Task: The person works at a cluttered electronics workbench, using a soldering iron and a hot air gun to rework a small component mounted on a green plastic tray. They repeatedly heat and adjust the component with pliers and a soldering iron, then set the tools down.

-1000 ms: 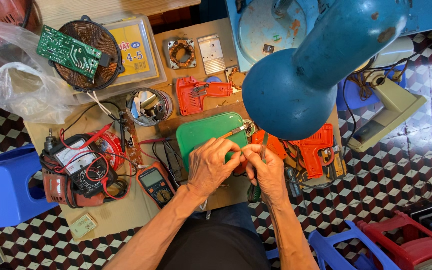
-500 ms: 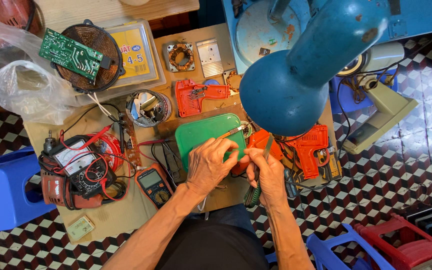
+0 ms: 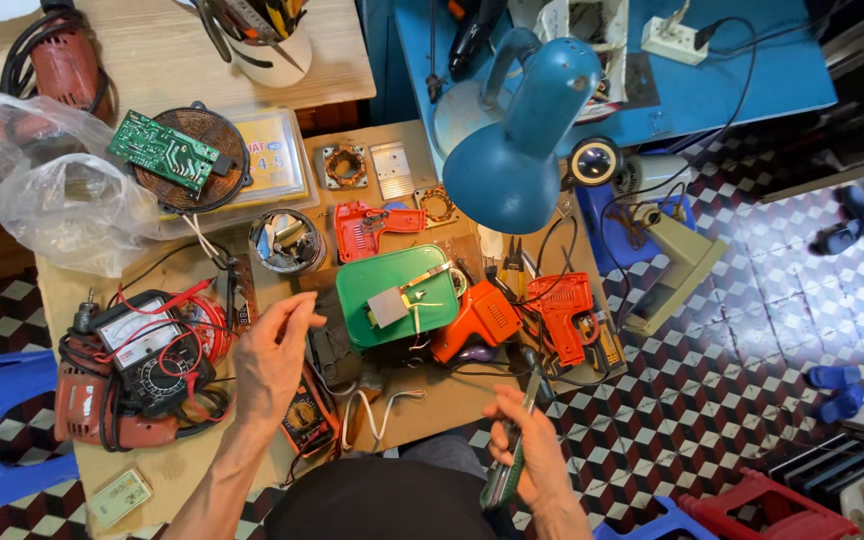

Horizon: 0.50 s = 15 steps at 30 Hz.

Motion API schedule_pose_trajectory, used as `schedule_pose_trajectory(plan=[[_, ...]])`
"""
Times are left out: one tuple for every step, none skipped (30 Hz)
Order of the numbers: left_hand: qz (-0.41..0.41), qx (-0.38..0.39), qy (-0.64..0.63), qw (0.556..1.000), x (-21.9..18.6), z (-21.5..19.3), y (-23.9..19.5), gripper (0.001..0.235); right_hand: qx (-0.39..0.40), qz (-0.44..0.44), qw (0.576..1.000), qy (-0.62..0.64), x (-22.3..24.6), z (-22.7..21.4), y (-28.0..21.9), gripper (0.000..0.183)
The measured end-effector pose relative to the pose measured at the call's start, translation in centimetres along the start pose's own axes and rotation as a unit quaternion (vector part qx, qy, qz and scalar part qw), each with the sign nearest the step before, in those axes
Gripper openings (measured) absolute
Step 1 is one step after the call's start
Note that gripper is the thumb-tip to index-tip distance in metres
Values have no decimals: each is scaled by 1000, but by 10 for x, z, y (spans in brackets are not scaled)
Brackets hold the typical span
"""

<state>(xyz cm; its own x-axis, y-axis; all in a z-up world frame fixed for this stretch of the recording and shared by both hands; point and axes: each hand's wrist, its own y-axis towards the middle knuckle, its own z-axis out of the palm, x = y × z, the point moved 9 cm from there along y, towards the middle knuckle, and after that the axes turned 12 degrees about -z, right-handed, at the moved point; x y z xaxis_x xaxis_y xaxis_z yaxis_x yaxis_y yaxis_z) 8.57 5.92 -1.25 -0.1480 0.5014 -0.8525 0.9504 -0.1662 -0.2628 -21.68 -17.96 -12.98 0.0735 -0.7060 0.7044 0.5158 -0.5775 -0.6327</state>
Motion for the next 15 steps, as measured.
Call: schedule_pose_trajectory(plan=[[-8,-1,-19,1000,11,-5,-4,27,1,13,1000,9,-8,-1,-10,43],[-18,-2,-37,999,23,-7,-9,28,-1,23,1000,10,-17,-2,-22,44],[-42,0,-53,998,37,-6,-13,28,-3,33,999,10,-26,-2,-33,46],[-68,2,-67,995,52,-6,-18,29,-5,46,999,11,-34,-1,-43,48],[-94,4,-81,992,66,-3,-24,30,9,61,998,0,-40,2,-50,50],[-92,7,-87,992,74,1,-30,32,24,78,997,-12,-44,5,-56,53],[-90,10,-94,991,81,6,-36,33,39,94,995,-23,-47,8,-62,55],[-88,11,-101,991,86,8,-42,35,41,88,995,-34,-43,9,-64,56],[-101,23,-99,990,92,14,-47,35,43,81,995,-44,-36,9,-64,58],[-115,34,-96,988,97,22,-55,36,46,77,994,-54,-30,10,-63,59],[-129,46,-93,986,100,30,-62,36,60,69,994,-59,-23,14,-61,59],[-146,53,-113,981,104,37,-68,34,75,62,993,-64,-17,18,-58,58],[-163,60,-134,976,108,44,-73,31,89,56,992,-69,-11,21,-55,58],[-180,66,-154,969,113,50,-79,30,94,56,991,-75,-8,22,-50,58],[-162,55,-133,976,112,53,-83,30,99,56,990,-81,-3,22,-45,57]])
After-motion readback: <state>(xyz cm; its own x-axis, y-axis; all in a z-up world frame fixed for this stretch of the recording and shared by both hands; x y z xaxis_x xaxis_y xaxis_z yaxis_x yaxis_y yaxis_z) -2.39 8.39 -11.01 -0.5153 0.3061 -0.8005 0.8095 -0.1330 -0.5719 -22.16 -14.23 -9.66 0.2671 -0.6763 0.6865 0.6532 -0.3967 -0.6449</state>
